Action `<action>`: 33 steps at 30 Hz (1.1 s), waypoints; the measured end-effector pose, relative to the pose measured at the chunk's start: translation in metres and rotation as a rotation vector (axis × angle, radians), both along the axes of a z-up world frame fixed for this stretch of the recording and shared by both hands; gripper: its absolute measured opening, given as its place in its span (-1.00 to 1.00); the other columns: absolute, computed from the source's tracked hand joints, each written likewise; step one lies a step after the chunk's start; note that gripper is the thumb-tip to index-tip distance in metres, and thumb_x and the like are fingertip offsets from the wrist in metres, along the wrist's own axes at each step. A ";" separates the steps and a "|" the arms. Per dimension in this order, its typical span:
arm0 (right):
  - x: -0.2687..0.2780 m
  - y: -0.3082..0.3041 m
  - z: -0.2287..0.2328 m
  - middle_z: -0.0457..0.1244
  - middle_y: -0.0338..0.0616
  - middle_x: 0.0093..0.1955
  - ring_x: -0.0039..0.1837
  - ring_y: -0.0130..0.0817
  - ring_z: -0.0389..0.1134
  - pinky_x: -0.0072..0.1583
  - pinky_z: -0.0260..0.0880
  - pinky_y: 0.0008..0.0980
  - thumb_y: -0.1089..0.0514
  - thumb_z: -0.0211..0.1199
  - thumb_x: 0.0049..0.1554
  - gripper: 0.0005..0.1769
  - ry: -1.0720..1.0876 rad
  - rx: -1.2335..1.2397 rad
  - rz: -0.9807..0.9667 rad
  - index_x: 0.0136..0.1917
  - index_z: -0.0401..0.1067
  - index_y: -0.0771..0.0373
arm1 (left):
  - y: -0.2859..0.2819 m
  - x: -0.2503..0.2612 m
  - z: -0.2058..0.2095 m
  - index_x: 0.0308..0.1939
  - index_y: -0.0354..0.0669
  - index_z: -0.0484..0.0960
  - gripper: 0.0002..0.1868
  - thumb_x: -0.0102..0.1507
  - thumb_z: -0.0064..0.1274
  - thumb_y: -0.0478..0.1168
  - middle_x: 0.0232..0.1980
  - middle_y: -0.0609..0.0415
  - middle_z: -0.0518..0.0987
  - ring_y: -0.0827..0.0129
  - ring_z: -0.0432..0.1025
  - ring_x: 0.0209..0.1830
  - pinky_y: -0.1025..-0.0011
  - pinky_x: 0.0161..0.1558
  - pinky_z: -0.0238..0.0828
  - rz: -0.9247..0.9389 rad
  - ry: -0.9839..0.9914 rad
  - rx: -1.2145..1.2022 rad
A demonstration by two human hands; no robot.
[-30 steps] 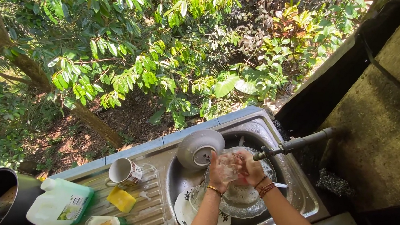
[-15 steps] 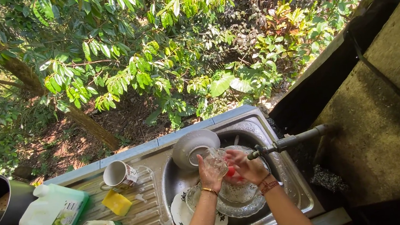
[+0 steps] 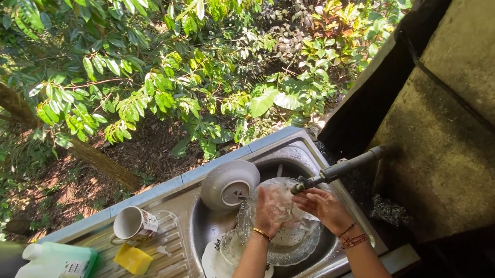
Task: Washing and rinsing dishes in an outdoor sink and placing them in a drying rack.
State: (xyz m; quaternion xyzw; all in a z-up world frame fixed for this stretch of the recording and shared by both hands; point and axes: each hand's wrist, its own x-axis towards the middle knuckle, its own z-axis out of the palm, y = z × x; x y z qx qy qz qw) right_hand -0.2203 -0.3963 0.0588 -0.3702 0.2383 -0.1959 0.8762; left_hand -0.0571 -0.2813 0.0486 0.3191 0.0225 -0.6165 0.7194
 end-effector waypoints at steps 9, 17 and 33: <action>-0.028 -0.002 -0.018 0.38 0.12 0.25 0.06 -0.22 0.45 0.01 0.45 -0.37 0.23 0.04 0.28 -0.60 -0.002 0.062 -0.188 0.35 0.40 0.36 | -0.008 -0.014 0.006 0.15 -0.17 0.58 -0.04 -0.04 0.08 0.51 0.00 -0.21 0.63 -0.04 0.53 -0.04 -0.09 0.10 0.45 -0.037 0.049 0.016; -0.024 0.012 -0.025 0.41 0.08 0.17 0.06 -0.20 0.44 0.05 0.43 -0.28 0.20 0.05 0.30 -0.63 0.120 0.121 -0.259 0.33 0.41 0.31 | -0.027 -0.017 -0.016 0.51 -0.19 0.11 0.27 -0.15 0.47 0.09 0.26 -0.40 0.41 -0.14 0.46 0.06 0.10 0.07 0.56 0.052 0.270 -0.087; -0.005 0.045 0.001 0.35 0.15 0.24 0.20 -0.07 0.38 0.13 0.46 -0.11 0.13 -0.03 0.32 -0.54 0.153 0.048 -0.224 0.42 0.29 0.36 | 0.013 -0.015 0.032 0.00 -0.24 0.64 -0.10 0.06 -0.08 0.53 0.05 -0.15 0.69 0.08 0.61 -0.01 0.15 0.10 0.60 -0.146 -0.240 0.054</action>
